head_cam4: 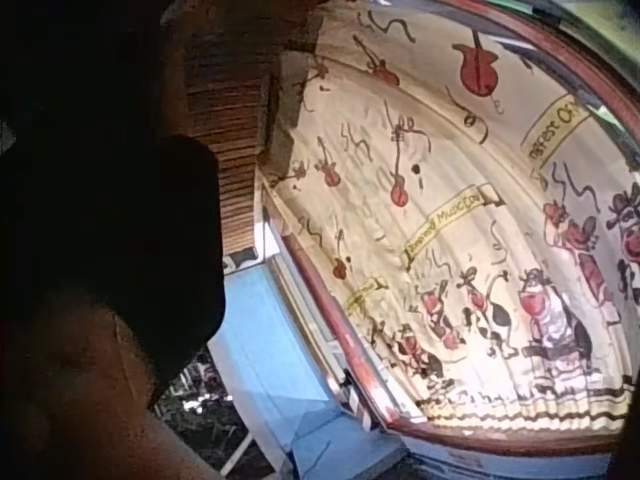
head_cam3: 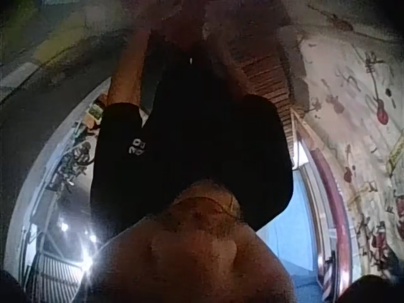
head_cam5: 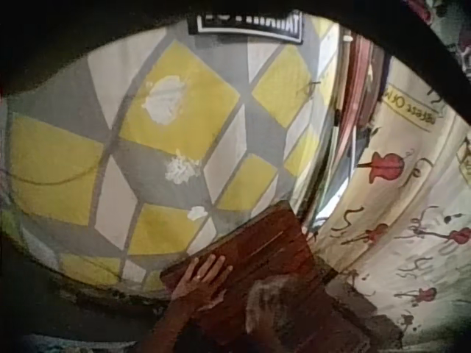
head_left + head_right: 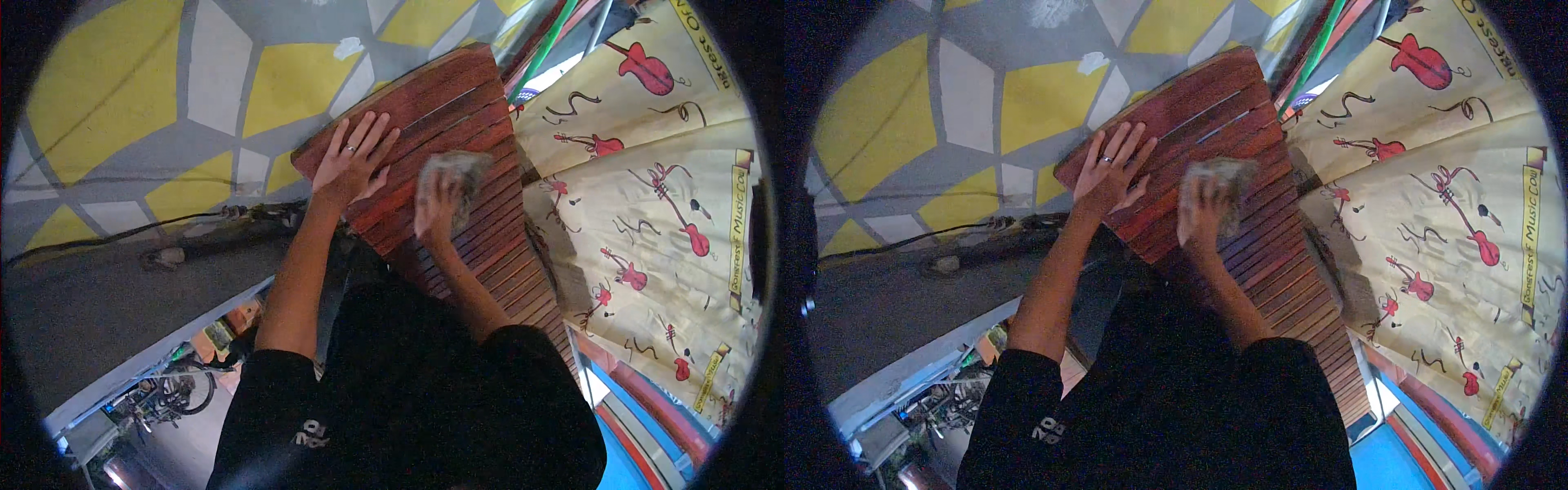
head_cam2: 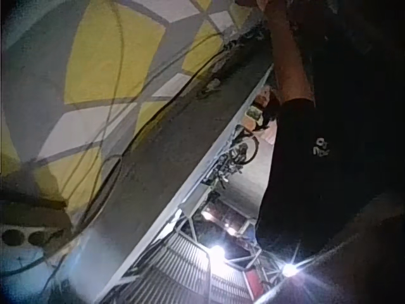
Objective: The person wipes a curved wooden slatted surface with a cloth, moving methodically along the slats. The person uses one hand to stabilize the surface while the other hand scrubs with the cloth.
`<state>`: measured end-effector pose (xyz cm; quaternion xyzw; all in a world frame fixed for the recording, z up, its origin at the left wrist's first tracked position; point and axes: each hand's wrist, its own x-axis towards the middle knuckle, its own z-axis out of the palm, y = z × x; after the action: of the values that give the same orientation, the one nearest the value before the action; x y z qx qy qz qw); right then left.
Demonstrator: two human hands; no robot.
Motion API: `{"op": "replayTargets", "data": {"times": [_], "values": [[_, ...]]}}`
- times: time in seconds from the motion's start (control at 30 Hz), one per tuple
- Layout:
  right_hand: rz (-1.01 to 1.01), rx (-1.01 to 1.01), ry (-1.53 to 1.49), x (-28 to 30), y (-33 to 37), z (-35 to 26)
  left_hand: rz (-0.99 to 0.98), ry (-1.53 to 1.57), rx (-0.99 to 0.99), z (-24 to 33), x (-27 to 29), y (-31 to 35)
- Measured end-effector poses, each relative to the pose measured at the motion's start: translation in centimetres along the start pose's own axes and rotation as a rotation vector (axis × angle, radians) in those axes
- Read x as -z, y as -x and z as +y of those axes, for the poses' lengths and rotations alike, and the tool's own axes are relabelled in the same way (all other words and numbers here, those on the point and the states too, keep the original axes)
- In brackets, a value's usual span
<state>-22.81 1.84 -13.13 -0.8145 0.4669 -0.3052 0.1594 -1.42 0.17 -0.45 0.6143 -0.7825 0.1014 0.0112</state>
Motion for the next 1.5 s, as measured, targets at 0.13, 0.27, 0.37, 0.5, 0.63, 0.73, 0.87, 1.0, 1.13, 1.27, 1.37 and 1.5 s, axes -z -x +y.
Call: {"op": "replayTargets", "data": {"times": [0.13, 0.27, 0.37, 0.5, 0.63, 0.73, 0.87, 1.0, 1.13, 1.27, 1.37, 1.5], "values": [[-0.538, 0.605, 0.037, 1.0, 4.1, -0.9, 0.035, -0.033, 0.003, -0.1, -0.1, 0.0], [-0.807, 0.476, 0.140, 0.5, 10.7, 8.9, -0.025, -0.056, 0.009, 0.1, -0.1, -0.3], [-0.457, 0.109, 0.073, 1.0, 6.9, 8.3, -0.052, -0.065, 0.019, -0.4, -0.2, -0.1], [-0.140, -0.046, 0.076, 0.0, 1.8, 2.0, 0.021, -0.030, -0.002, 0.0, 0.0, -0.3], [-0.518, 0.537, 0.020, 0.9, 6.0, 1.1, 0.029, -0.044, -0.004, 0.0, -0.1, -0.3], [-0.954, 0.216, -0.012, 2.5, 8.4, 4.1, -0.049, -0.047, 0.018, -0.1, -0.1, -0.1], [-0.259, -0.238, 0.021, 1.5, 5.9, 9.9, -0.060, -0.023, 0.015, -0.2, 0.2, -0.4], [0.100, -0.376, -0.022, -0.3, -2.0, 7.0, -0.042, -0.029, 0.007, 0.0, -0.1, -0.4], [-0.363, 0.105, 0.121, -0.8, 1.5, 2.2, 0.019, -0.024, 0.000, -0.2, -0.3, -0.1], [-0.489, 0.093, 0.281, -1.6, 11.1, 9.7, 0.043, 0.019, -0.005, 0.5, -0.1, -0.9], [-0.156, -0.340, 0.122, -1.7, 6.9, 8.9, 0.007, -0.048, 0.012, -0.4, 0.4, -0.2], [0.260, -0.386, 0.069, -2.1, -2.4, 8.4, -0.019, -0.054, -0.008, 0.5, 0.2, -0.9]]}}
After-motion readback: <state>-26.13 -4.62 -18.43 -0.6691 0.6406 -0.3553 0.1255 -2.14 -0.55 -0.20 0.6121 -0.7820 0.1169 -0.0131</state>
